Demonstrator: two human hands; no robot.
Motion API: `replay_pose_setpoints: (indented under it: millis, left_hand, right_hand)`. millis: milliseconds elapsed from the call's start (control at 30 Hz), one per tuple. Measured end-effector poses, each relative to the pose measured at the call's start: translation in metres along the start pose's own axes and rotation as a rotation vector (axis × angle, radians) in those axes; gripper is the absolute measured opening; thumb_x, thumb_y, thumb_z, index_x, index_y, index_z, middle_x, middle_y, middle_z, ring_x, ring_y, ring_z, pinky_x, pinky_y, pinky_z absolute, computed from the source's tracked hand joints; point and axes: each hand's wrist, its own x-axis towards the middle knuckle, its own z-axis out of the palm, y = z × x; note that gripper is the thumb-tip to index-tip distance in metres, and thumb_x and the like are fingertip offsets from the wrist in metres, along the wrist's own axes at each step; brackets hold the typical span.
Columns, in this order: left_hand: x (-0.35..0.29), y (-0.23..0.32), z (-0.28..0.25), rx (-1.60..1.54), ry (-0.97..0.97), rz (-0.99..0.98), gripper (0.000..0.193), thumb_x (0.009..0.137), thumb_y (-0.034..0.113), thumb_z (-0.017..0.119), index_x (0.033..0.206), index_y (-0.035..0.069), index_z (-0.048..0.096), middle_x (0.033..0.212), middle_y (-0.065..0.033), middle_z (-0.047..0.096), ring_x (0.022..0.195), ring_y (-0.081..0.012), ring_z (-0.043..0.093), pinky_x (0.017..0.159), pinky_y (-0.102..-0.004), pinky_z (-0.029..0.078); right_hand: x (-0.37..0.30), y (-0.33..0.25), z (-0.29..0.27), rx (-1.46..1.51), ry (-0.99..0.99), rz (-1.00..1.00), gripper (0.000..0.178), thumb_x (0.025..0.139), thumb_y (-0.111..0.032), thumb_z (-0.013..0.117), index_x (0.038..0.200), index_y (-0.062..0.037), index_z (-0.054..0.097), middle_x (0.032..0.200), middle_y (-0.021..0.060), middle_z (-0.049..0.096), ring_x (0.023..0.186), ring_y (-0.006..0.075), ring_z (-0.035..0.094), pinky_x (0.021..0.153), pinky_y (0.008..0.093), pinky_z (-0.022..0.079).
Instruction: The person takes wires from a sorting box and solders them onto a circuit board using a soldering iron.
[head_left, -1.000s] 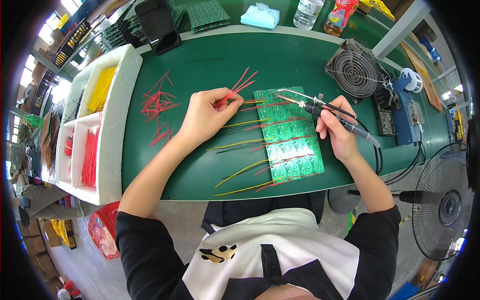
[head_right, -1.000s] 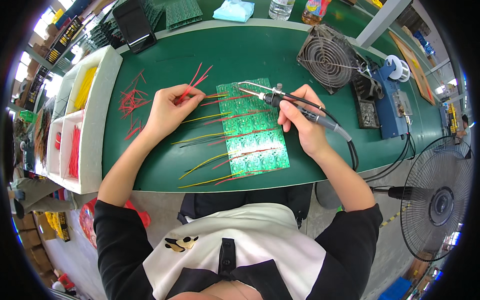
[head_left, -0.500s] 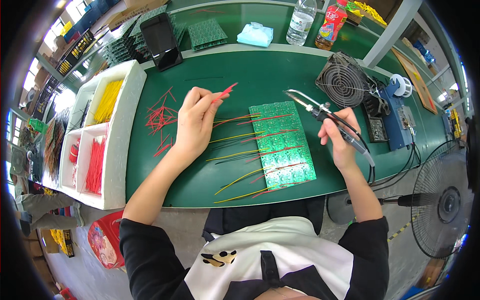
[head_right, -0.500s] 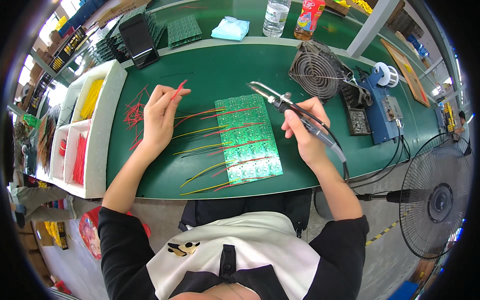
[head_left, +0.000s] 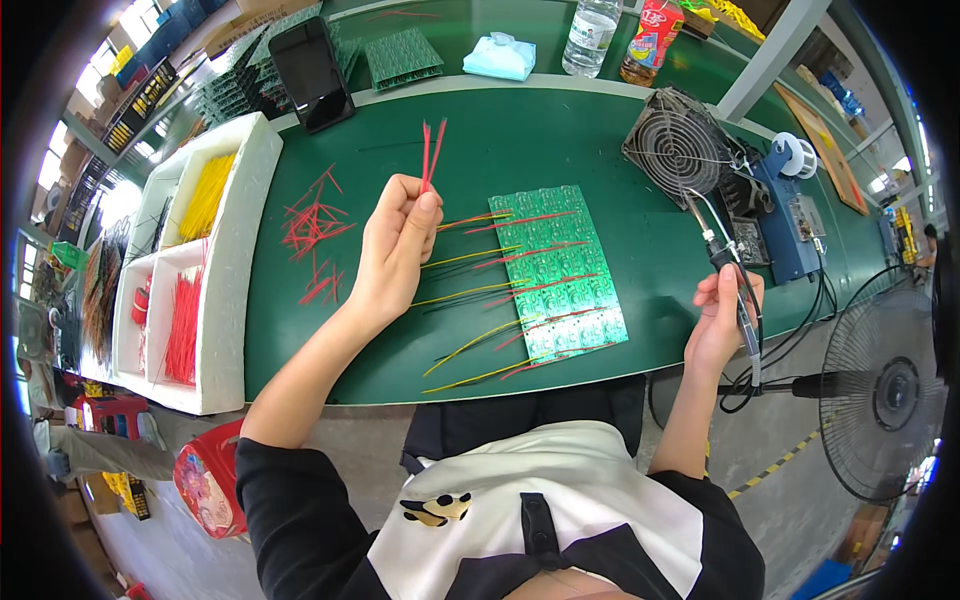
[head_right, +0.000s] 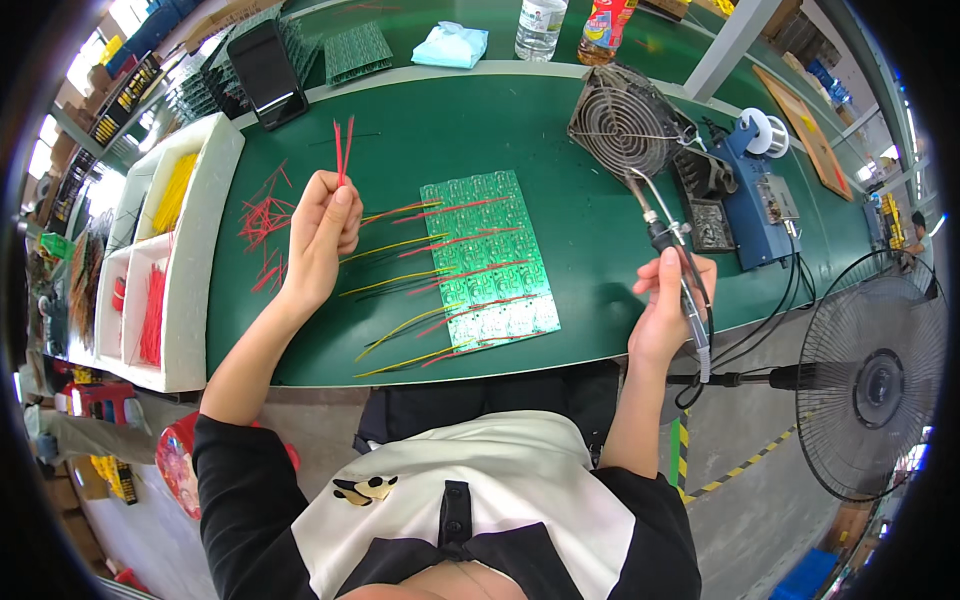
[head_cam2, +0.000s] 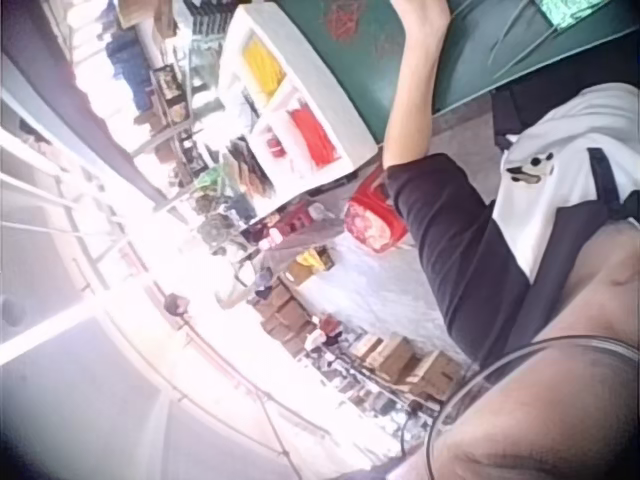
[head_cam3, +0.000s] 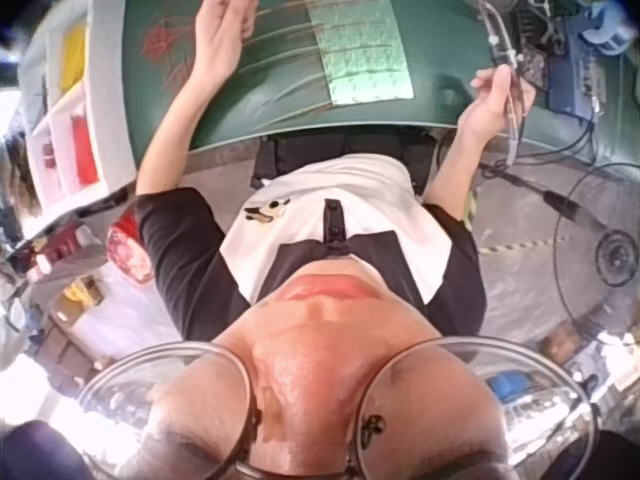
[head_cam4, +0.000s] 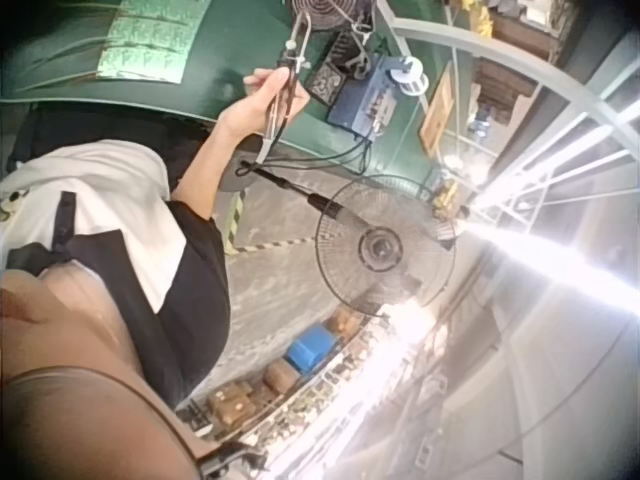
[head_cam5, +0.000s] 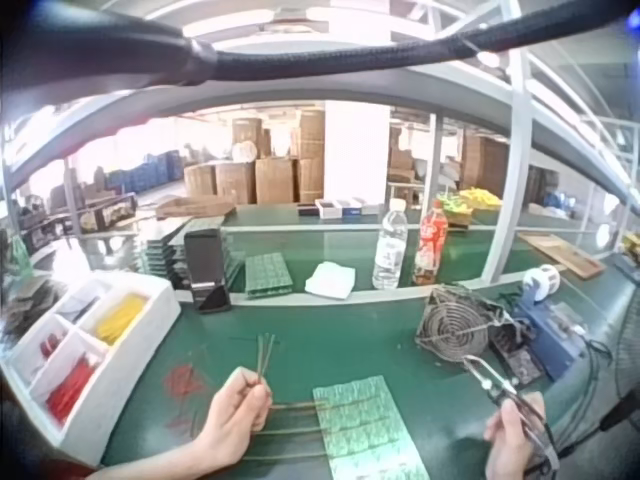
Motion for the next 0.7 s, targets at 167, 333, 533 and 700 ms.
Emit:
replay_pose_setpoints:
  millis: [167, 333, 533, 700]
  left_hand:
    - [0.0029, -0.0049, -0.0043, -0.139, 0.046, -0.01, 0.016, 0.095, 0.022, 0.042, 0.091, 0.006, 0.041, 0.061, 0.0044, 0.036, 0.048, -0.0014, 0.024, 0.04, -0.0188, 0.019]
    - [0.0026, -0.0023, -0.0003, -0.175, 0.111, -0.08, 0.013, 0.093, 0.02, 0.043, 0.094, 0.007, 0.042, 0.053, 0.0037, 0.036, 0.042, -0.0021, 0.022, 0.038, -0.0192, 0.015]
    - [0.0019, -0.0026, 0.0003, -0.194, 0.08, -0.131, 0.011, 0.093, 0.018, 0.045, 0.093, 0.008, 0.04, 0.053, 0.0037, 0.036, 0.042, -0.0023, 0.024, 0.038, -0.0191, 0.017]
    - [0.0034, -0.0063, -0.0009, -0.245, 0.017, -0.127, 0.009, 0.089, 0.014, 0.049, 0.086, 0.009, 0.042, 0.057, 0.0033, 0.04, 0.044, -0.0018, 0.025, 0.039, -0.0185, 0.017]
  right_hand:
    - [0.0045, 0.0029, -0.0068, 0.096, 0.028, 0.098, 0.011, 0.085, -0.013, 0.056, 0.084, -0.0053, 0.049, 0.063, 0.0049, 0.054, 0.05, 0.0083, 0.047, 0.048, 0.0194, 0.038]
    - [0.0022, 0.0029, -0.0085, 0.138, 0.009, 0.168, 0.01, 0.086, -0.014, 0.056, 0.082, -0.007, 0.05, 0.061, 0.003, 0.052, 0.049, 0.007, 0.045, 0.048, 0.0194, 0.037]
    - [0.0019, 0.0024, -0.0094, 0.182, -0.011, 0.172, 0.011, 0.086, -0.014, 0.056, 0.081, -0.0071, 0.049, 0.061, 0.0028, 0.052, 0.049, 0.007, 0.044, 0.048, 0.0195, 0.036]
    - [0.0018, 0.0002, -0.0061, 0.183, -0.021, 0.197, 0.01, 0.086, -0.012, 0.055, 0.081, -0.0066, 0.048, 0.061, 0.0033, 0.052, 0.049, 0.0072, 0.044, 0.048, 0.0196, 0.036]
